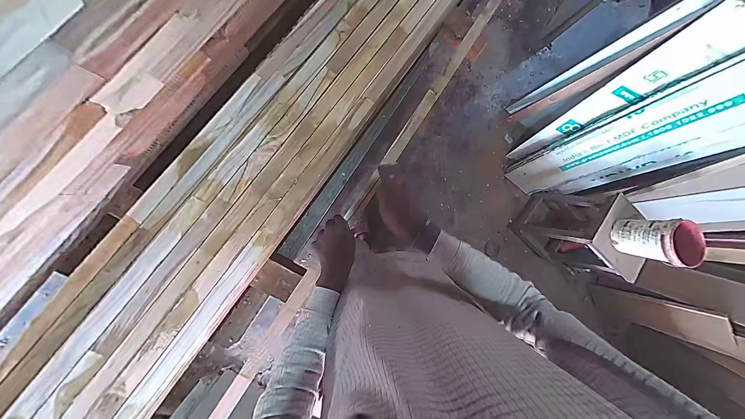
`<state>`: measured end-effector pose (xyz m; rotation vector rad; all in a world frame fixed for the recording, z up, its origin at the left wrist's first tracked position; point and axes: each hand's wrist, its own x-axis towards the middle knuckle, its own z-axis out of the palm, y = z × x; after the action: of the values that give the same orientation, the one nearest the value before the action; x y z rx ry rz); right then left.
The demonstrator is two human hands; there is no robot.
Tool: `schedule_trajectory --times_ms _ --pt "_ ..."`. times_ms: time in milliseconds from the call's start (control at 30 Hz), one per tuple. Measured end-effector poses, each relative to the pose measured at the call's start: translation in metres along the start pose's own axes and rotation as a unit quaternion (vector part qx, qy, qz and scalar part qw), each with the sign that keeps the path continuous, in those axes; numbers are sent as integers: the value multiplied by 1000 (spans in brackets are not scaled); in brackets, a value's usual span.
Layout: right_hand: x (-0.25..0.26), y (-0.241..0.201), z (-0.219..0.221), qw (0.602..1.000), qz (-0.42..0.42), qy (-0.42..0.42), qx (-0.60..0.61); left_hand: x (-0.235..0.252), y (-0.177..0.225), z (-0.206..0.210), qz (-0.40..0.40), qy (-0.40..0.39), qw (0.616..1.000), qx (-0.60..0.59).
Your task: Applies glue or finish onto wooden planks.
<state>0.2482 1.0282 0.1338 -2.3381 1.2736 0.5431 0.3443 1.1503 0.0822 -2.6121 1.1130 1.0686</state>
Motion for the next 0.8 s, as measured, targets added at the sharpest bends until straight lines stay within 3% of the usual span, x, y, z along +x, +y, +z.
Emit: schedule_trajectory --times_ms 100,133,300,367,467,533,567,700,800 --pt "-34 -25 -11 991 12 -135 -7 1 2 -6 -10 -27 1000 -3" --pt "-35 -19 -18 992 15 -125 29 3 3 -11 -14 -39 999 7" --pt "22 46 2 978 -20 172 115 25 -8 -26 -14 -111 994 19" --pt "41 69 27 973 -44 211 88 35 -17 -29 -3 -124 992 19" --pt "24 73 49 989 -42 139 6 33 -14 -32 3 -121 993 17" --pt "-4 63 25 997 -5 70 40 20 1 -32 -13 -112 993 21" --pt "-10 63 11 994 13 77 81 14 7 -28 -18 -103 994 23" --pt "30 78 -44 988 78 124 54 5 17 -19 -20 -92 995 44" --pt "48 59 -49 994 87 58 16 6 18 -18 -24 -93 994 54"
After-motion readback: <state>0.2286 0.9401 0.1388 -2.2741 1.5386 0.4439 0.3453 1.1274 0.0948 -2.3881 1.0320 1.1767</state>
